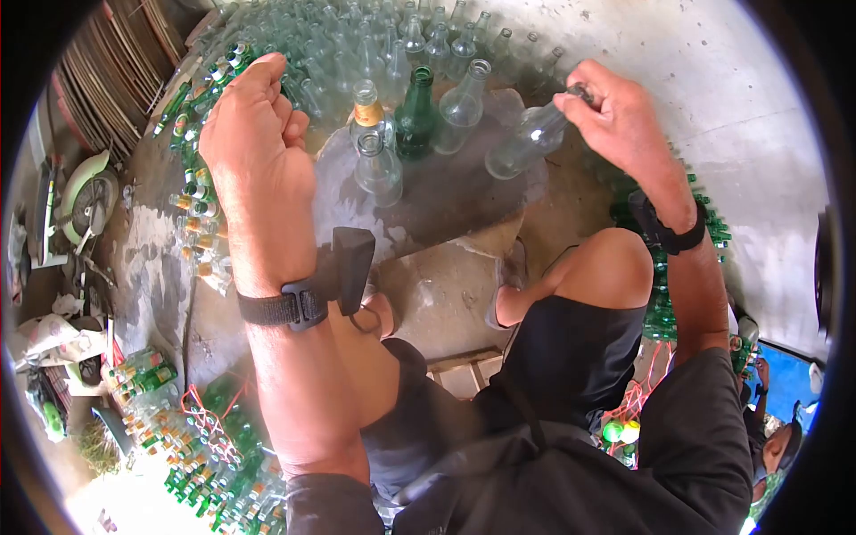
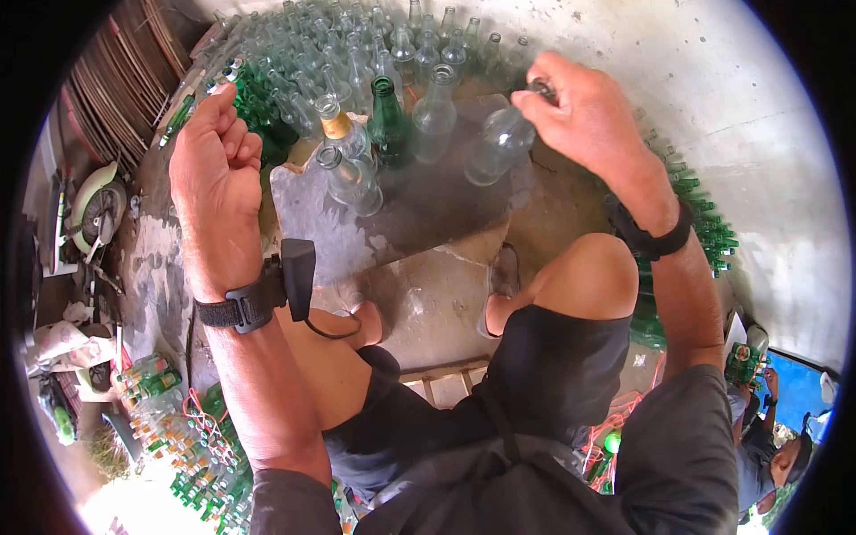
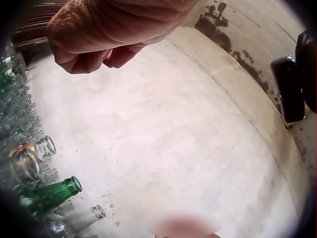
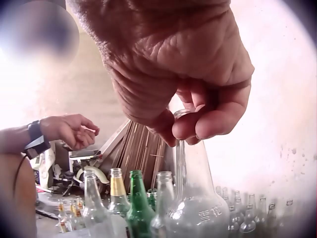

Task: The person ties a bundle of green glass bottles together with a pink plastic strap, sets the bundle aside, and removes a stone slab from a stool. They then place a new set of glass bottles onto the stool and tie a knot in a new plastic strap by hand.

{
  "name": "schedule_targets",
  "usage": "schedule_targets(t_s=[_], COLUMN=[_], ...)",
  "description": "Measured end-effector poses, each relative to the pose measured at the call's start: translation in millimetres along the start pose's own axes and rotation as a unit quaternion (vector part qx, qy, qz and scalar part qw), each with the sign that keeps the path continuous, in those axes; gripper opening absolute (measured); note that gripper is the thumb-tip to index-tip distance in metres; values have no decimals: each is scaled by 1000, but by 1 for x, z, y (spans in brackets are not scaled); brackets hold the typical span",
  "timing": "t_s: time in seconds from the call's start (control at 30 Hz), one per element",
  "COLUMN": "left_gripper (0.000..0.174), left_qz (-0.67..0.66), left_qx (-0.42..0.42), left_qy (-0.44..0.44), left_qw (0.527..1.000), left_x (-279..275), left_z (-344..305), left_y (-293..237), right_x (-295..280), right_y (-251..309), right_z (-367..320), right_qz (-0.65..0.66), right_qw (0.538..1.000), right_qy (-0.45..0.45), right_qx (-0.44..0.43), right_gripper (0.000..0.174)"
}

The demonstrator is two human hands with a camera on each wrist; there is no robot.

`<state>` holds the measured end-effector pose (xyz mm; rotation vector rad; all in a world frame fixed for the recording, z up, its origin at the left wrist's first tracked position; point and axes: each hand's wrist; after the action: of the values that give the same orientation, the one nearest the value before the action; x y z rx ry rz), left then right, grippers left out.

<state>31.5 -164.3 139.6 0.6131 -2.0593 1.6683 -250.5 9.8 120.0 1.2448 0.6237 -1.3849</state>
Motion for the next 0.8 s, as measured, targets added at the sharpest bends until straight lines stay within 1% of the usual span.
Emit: schedule_targets(t_s=[0.03,0.07,0.13,0.17,0.2,0.3,0.33,0.43,0.5,0.57,0.63,0.67,0.73,0.8], left_gripper=[21,21,7,7,7,8,8,9,9,10,30,30,8,8], left_qz=[1,1,-6,-7,-12,-18,-21,-24,-24,-25,-24,-23,-30,-31], left_qx=[-6,-6,3,4,3,1,2,3,3,2,-1,-1,2,2], left_qy=[-12,-13,-9,-11,-10,-13,-15,-3,-13,-22,-23,-24,-27,-23], left_qw=[1000,1000,1000,1000,1000,1000,1000,1000,1000,999,999,999,999,999], left_x=[3,1,-4,-6,-6,-8,-9,-14,-15,-12,-7,-10,-15,-16], left_z=[-1,0,4,5,5,7,8,10,11,8,4,6,9,10], left_y=[-1,0,0,0,-1,-3,-4,-5,-7,-10,-13,-12,-11,-10], right_x=[2,6,13,17,24,35,42,57,65,74,81,83,85,86], right_y=[8,17,30,36,39,60,63,71,74,75,75,76,78,81], right_z=[-2,-3,-3,-3,-2,1,2,4,6,8,9,10,11,11], right_qz=[0,-3,19,41,42,48,38,36,42,44,43,41,42,43], right_qw=[1000,1000,999,998,997,995,992,990,991,988,988,989,989,990], right_qy=[17,5,19,33,26,35,23,26,36,11,13,15,19,22], right_qx=[-10,-27,-33,-38,-62,-85,-114,-132,-123,-147,-145,-142,-139,-135], right_gripper=[22,23,24,25,26,28,28,27,26,26,26,26,26,26])
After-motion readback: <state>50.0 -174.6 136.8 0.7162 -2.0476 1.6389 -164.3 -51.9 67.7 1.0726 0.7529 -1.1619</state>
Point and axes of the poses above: each hand's wrist, its own z-axis towards the middle knuckle, its own x-axis out of the palm, y = z × x, and after that the axes turned 9 degrees about -z, right-handed
